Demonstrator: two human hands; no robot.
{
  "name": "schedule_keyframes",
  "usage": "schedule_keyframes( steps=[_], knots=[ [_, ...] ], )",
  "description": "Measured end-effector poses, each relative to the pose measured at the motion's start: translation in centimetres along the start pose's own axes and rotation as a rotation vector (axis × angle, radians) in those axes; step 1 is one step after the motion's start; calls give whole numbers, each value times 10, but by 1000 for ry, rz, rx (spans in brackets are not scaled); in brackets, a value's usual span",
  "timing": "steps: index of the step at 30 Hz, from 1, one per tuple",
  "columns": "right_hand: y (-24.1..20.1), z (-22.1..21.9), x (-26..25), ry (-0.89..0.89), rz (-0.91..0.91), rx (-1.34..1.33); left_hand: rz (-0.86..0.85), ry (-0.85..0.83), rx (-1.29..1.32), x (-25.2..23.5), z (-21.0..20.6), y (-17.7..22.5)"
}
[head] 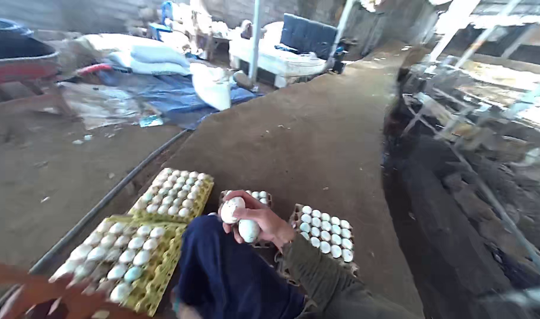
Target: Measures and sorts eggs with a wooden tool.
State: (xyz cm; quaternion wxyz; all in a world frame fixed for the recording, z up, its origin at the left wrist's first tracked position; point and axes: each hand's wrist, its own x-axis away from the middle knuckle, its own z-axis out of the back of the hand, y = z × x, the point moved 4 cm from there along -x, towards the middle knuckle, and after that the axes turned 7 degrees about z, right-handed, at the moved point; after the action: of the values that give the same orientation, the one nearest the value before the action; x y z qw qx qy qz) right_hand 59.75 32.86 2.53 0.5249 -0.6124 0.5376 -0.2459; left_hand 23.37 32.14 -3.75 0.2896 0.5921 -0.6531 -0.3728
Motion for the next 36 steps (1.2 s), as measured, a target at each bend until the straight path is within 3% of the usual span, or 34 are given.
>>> schedule_keyframes(
  steps=[4, 8, 15, 20, 26, 32, 34, 36],
  knots=[
    [7, -89, -42, -192, -97, 422, 29, 332, 60, 28, -28, 8],
    [33, -155, -66, -511, 177, 764, 50, 382, 134, 33, -26, 0],
    [71, -213, -71, -608, 307, 1141, 77, 466, 185, 44, -17, -8],
    [85, -216, -69, -664, 477, 1029, 61, 501, 204, 48, -12, -7],
    [84, -207, -71, -668, 441, 982, 60, 496, 208, 50, -14, -4],
    [91, -194, -70, -685, 481, 1018, 29, 457, 18, 44, -16, -10],
    [91, -181, -67, -589, 390, 860, 32, 457, 2, 40, -18, -11],
    [89, -165, -62, -471, 148, 526, 51, 479, -4, 38, -18, -10]
  ],
)
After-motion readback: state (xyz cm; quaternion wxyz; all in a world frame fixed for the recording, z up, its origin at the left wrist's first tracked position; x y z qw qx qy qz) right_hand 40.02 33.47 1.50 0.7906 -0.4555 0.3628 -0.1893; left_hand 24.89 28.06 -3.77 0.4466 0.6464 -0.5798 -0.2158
